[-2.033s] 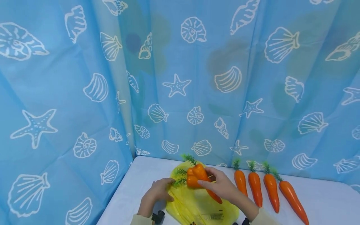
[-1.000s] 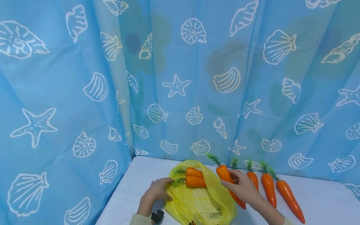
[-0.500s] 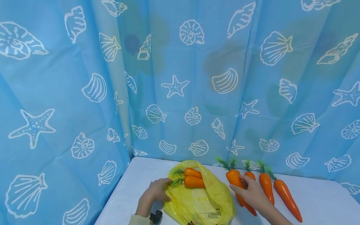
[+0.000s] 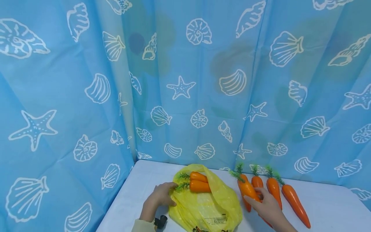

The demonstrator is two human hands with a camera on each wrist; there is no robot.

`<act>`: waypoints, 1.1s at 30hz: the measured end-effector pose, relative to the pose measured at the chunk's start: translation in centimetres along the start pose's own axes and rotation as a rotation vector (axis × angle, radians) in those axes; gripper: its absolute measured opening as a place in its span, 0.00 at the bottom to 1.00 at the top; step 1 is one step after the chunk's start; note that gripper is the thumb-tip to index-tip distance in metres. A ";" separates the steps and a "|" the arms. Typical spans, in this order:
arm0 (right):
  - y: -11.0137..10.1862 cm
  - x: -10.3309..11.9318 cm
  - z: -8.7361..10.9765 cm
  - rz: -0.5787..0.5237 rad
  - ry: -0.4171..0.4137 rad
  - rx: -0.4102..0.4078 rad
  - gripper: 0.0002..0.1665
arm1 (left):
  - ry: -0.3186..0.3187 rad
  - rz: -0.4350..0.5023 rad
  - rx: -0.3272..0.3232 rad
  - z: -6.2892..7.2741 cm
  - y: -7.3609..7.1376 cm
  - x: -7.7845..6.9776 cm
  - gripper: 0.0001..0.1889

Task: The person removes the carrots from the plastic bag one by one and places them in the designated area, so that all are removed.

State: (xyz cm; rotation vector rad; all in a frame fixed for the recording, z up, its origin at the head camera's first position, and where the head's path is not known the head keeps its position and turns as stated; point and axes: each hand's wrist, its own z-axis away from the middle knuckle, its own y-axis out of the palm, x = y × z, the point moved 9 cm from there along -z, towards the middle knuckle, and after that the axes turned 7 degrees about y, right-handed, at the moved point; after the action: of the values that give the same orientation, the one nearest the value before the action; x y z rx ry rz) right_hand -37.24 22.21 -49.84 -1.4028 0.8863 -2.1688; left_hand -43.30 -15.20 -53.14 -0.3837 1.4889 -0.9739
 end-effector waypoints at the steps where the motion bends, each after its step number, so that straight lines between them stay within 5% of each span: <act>1: 0.0 -0.3 -0.1 -0.001 0.013 0.001 0.54 | 0.004 -0.002 0.002 0.0 0.1 0.0 0.32; 33: 1.8 -5.8 -0.6 -0.016 0.213 -0.044 0.46 | 0.006 0.010 0.002 0.1 0.0 0.1 0.32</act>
State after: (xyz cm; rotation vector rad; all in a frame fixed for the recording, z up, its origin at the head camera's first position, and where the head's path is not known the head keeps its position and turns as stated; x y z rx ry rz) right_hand -35.39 24.76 -55.08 -1.2172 1.0059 -2.3568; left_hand -43.25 -15.32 -53.17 -0.3716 1.4942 -0.9691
